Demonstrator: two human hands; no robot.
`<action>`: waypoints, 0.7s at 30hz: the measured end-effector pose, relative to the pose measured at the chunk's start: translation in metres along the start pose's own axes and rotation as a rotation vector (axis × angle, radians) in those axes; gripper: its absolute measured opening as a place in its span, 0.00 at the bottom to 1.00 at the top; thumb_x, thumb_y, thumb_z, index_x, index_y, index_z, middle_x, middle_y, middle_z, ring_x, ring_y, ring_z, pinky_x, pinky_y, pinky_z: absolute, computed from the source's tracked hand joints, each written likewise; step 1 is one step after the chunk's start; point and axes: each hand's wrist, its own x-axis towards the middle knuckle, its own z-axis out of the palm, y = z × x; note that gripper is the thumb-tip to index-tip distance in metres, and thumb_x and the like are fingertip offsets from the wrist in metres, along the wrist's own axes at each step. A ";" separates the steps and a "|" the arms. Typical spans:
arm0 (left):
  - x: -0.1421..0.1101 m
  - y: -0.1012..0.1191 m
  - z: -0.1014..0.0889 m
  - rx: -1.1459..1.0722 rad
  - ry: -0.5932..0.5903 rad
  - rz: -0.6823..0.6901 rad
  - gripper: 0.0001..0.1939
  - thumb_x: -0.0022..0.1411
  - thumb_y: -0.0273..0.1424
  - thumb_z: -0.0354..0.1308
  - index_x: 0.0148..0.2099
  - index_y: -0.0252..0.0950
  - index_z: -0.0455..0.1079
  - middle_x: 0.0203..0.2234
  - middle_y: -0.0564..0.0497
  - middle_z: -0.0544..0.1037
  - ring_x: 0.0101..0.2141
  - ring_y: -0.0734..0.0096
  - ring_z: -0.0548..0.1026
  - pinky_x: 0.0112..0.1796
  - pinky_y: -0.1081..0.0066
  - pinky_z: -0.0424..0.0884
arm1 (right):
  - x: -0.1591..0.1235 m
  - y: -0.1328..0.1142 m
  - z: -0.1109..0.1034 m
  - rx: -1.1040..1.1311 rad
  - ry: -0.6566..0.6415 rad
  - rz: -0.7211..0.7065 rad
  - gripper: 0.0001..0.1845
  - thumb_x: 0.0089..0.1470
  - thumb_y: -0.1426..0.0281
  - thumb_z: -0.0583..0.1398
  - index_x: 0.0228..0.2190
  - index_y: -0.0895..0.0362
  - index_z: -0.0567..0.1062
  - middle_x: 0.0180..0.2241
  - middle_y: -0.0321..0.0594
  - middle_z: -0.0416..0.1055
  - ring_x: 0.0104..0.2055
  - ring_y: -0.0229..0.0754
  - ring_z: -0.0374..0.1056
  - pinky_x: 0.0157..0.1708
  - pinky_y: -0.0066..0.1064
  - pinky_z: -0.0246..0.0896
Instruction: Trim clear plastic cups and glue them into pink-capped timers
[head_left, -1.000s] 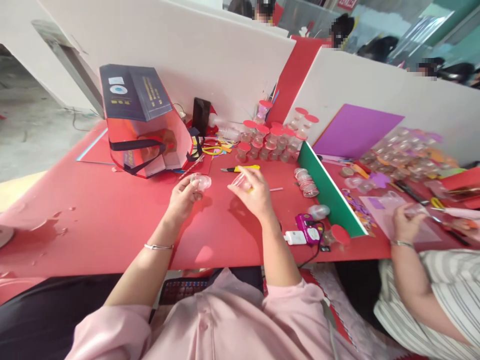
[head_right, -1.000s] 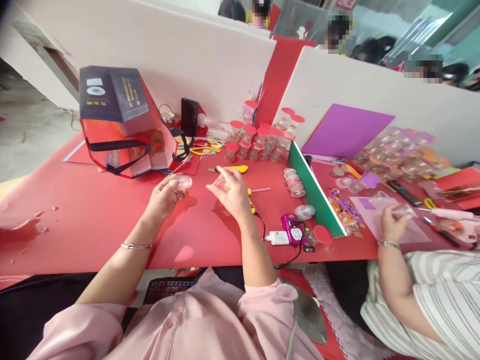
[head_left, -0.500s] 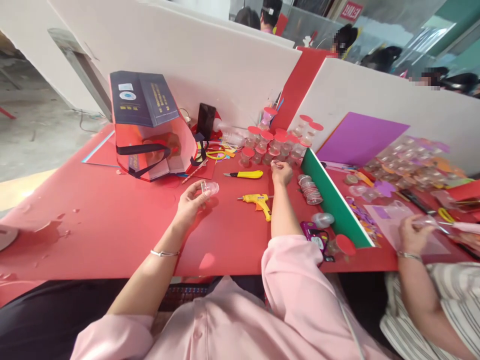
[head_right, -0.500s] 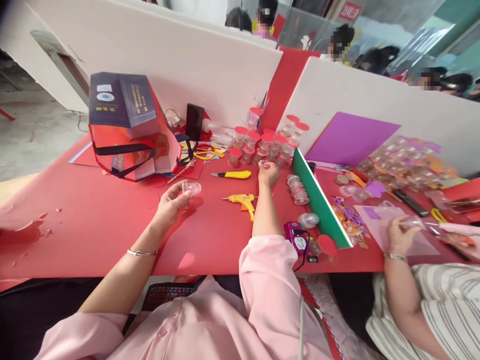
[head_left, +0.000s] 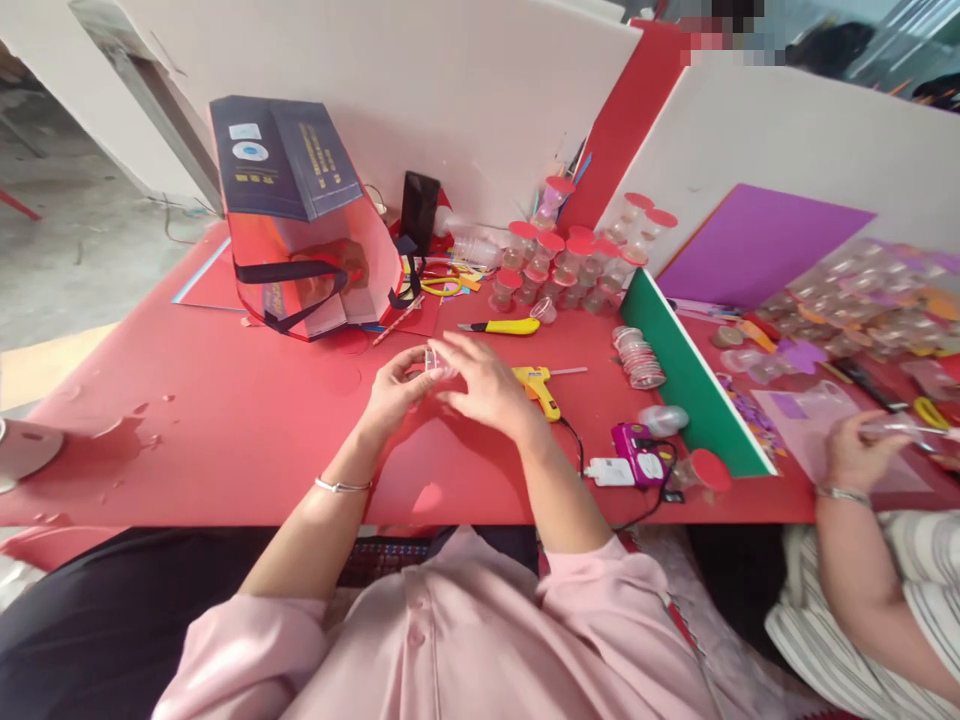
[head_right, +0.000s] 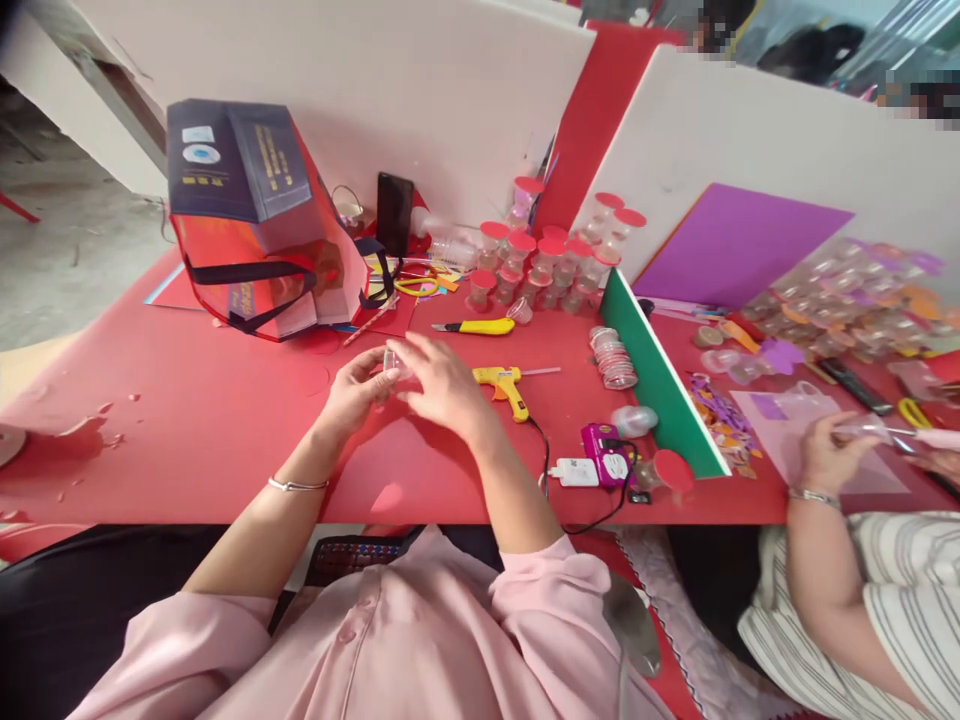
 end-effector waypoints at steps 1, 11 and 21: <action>-0.001 0.001 0.001 0.021 -0.038 -0.019 0.34 0.52 0.43 0.79 0.58 0.35 0.78 0.30 0.50 0.81 0.18 0.82 0.64 0.20 0.75 0.58 | -0.005 -0.008 0.011 -0.005 -0.014 0.041 0.40 0.61 0.69 0.67 0.71 0.48 0.65 0.68 0.45 0.68 0.68 0.54 0.68 0.65 0.46 0.69; -0.015 0.022 0.011 0.108 -0.173 -0.135 0.38 0.47 0.44 0.81 0.56 0.32 0.78 0.28 0.46 0.83 0.26 0.68 0.77 0.23 0.74 0.62 | -0.039 -0.016 0.037 0.005 0.186 0.201 0.32 0.63 0.67 0.66 0.66 0.53 0.71 0.59 0.48 0.78 0.58 0.51 0.77 0.59 0.41 0.74; -0.016 0.020 0.012 0.228 -0.263 -0.022 0.31 0.47 0.40 0.80 0.51 0.33 0.81 0.35 0.47 0.82 0.25 0.73 0.76 0.25 0.72 0.71 | -0.060 -0.007 0.031 -0.088 0.183 0.141 0.31 0.65 0.67 0.64 0.67 0.52 0.69 0.57 0.47 0.79 0.58 0.51 0.77 0.58 0.42 0.75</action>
